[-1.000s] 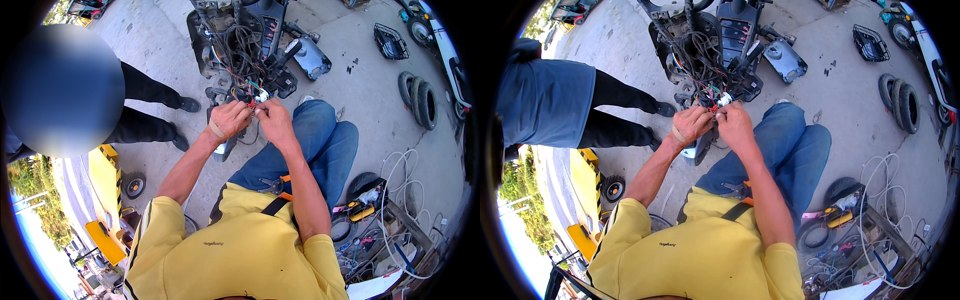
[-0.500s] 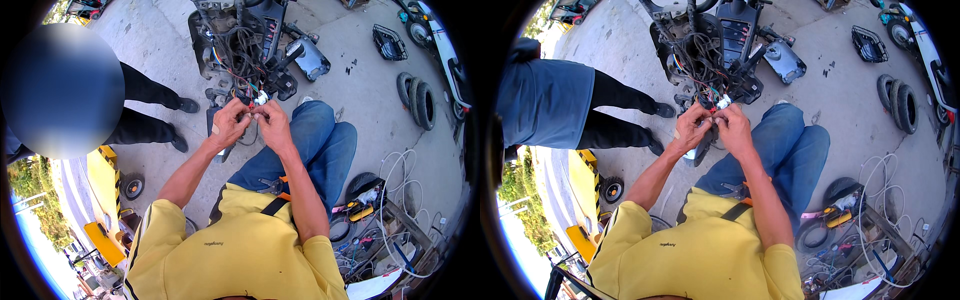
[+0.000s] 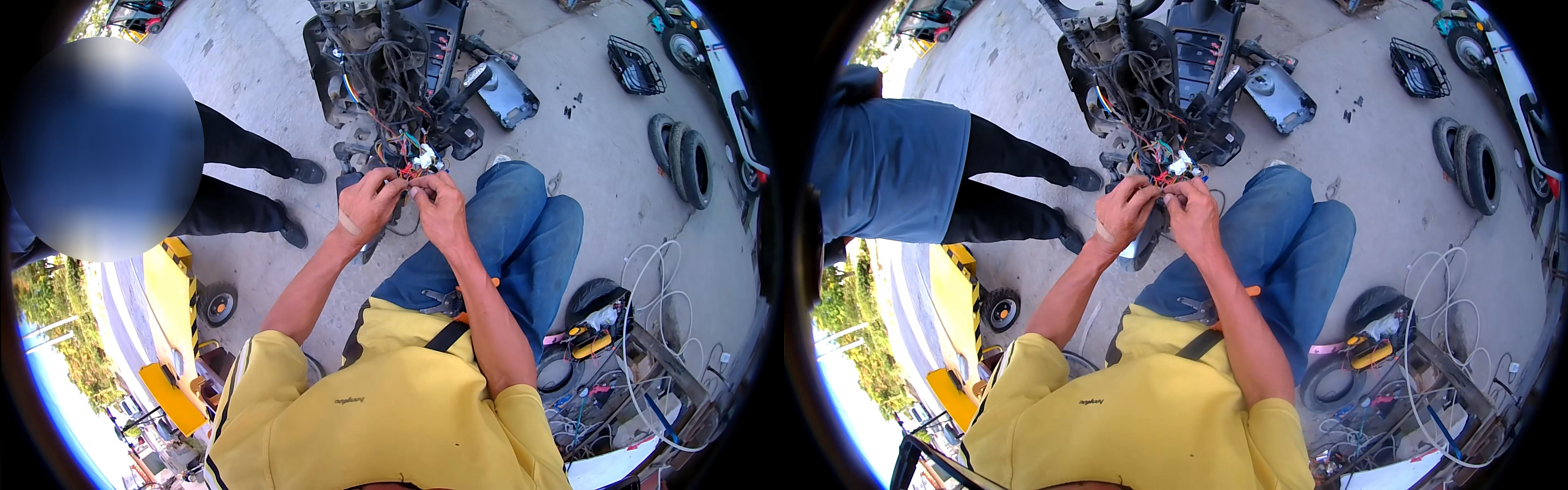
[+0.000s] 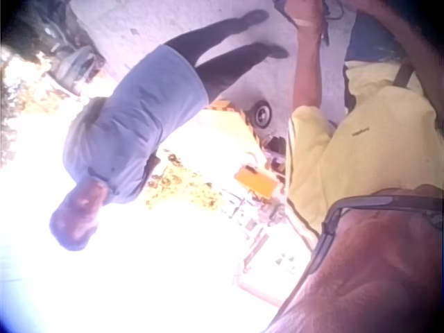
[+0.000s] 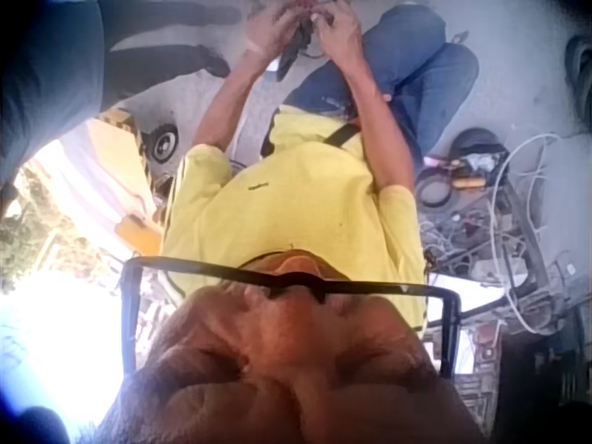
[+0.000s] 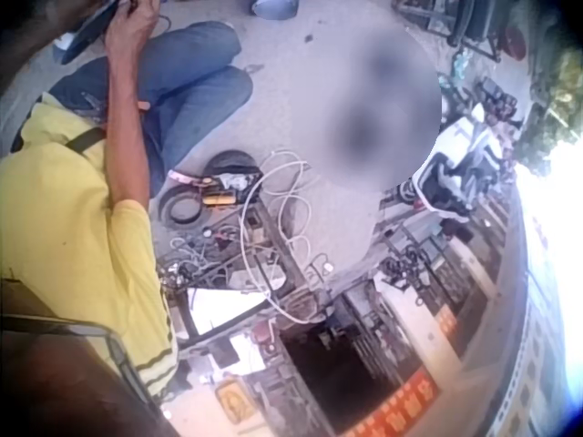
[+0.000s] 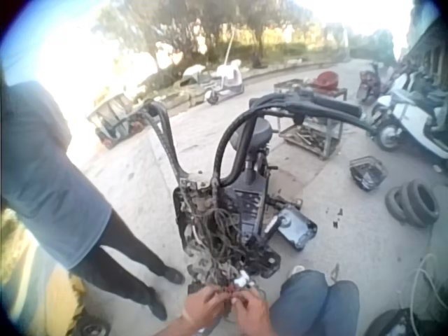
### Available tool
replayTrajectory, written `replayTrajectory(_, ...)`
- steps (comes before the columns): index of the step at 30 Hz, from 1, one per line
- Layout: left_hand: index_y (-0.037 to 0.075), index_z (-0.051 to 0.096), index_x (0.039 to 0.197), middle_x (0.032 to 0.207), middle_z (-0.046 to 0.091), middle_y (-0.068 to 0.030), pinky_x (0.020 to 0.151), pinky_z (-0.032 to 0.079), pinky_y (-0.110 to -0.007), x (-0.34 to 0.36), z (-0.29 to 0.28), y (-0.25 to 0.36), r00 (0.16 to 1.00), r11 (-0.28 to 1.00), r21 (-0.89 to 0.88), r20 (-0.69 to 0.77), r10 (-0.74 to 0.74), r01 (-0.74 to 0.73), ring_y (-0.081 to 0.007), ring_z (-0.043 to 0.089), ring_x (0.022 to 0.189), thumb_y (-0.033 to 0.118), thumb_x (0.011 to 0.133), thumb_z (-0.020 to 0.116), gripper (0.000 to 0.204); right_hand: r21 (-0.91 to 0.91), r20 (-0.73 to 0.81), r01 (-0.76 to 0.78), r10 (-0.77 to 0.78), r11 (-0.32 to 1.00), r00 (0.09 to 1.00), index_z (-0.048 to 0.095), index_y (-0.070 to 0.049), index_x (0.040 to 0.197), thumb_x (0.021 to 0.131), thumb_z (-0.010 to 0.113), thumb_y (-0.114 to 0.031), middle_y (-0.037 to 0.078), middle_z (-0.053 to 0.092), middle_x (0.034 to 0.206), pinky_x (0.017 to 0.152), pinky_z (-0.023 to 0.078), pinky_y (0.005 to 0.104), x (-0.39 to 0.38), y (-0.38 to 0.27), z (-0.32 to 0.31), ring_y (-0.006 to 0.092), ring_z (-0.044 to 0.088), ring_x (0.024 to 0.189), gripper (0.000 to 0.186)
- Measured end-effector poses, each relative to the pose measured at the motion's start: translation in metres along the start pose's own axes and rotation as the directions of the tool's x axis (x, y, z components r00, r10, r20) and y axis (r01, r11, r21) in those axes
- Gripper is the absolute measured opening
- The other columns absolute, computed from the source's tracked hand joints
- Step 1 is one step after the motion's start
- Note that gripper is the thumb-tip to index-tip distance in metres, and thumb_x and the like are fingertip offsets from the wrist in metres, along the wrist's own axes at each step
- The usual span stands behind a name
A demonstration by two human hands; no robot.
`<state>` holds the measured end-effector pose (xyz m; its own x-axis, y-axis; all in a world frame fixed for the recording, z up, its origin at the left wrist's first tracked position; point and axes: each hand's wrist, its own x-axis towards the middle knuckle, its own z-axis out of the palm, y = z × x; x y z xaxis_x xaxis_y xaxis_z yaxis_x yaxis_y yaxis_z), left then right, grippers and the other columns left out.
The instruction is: The person sits on the ground and uses pliers to strip and twist wires on a scooter's exposed wiring harness. They repeatedly cut insulation, twist wire ends, and adjust connections within the harness.
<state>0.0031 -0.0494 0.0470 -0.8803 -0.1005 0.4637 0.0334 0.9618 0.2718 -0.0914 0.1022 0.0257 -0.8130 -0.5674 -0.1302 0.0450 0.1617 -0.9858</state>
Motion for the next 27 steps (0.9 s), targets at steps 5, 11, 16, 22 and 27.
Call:
replayTrajectory(5, 0.012, 0.072, 0.108, 0.103, 0.068, -0.0032, 0.061, 0.056, -0.035, 0.005, -0.002, -0.001, 0.994, 0.990, 0.083, 0.001, 0.110, -0.110, -0.0230, 0.071, 0.080, 0.005, 0.080, 0.081, 0.029, -0.001, 0.000, 0.015, -0.015, 1.000, 1.000, 0.076, 0.002, 0.103, 0.091, 0.072, -0.001, 0.012, 0.064, 0.093, 0.072, 0.054, 0.0360, 0.000, 0.001, 0.000, 0.0230, 0.068, 0.077, 0.013)
replayTrajectory(11, 0.009, 0.069, 0.104, 0.100, 0.067, -0.0075, 0.060, 0.055, -0.040, 0.009, -0.007, 0.012, 0.966, 0.984, 0.041, 0.190, -0.177, 0.172, -0.0288, 0.072, 0.083, 0.013, 0.091, 0.075, 0.015, -0.069, -0.036, 0.151, -0.153, 0.986, 0.988, 0.075, 0.000, 0.101, 0.090, 0.074, -0.001, 0.013, 0.063, 0.093, 0.072, 0.054, 0.0397, -0.005, 0.002, 0.001, 0.0289, 0.068, 0.081, 0.012)
replayTrajectory(16, 0.006, 0.068, 0.103, 0.102, 0.067, -0.0123, 0.069, 0.054, -0.049, 0.020, -0.011, 0.018, 0.831, 0.924, 0.129, 0.406, -0.380, 0.359, -0.0360, 0.071, 0.090, 0.018, 0.096, 0.069, 0.014, -0.285, -0.062, 0.311, -0.342, 0.906, 0.938, 0.073, -0.004, 0.100, 0.089, 0.074, -0.002, 0.012, 0.063, 0.094, 0.074, 0.054, 0.0451, -0.012, 0.003, 0.004, 0.0357, 0.067, 0.086, 0.011)
replayTrajectory(22, 0.005, 0.068, 0.106, 0.109, 0.068, -0.0128, 0.077, 0.055, -0.049, 0.029, -0.023, 0.012, 0.774, 0.883, 0.019, 0.474, -0.420, 0.468, -0.0398, 0.070, 0.094, 0.015, 0.096, 0.068, 0.014, -0.253, -0.084, 0.292, -0.322, 0.922, 0.943, 0.074, -0.004, 0.100, 0.089, 0.074, -0.002, 0.011, 0.063, 0.094, 0.073, 0.053, 0.0462, -0.013, -0.001, 0.004, 0.0361, 0.068, 0.084, 0.011)
replayTrajectory(27, 0.005, 0.068, 0.105, 0.110, 0.064, -0.0126, 0.081, 0.053, -0.046, 0.026, -0.024, 0.010, 0.813, 0.904, -0.036, 0.453, -0.366, 0.427, -0.0392, 0.068, 0.097, 0.011, 0.095, 0.067, 0.012, -0.152, -0.100, 0.217, -0.234, 0.964, 0.967, 0.074, -0.003, 0.098, 0.090, 0.073, -0.002, 0.011, 0.064, 0.093, 0.073, 0.054, 0.0444, -0.013, 0.001, 0.004, 0.0351, 0.069, 0.083, 0.009)
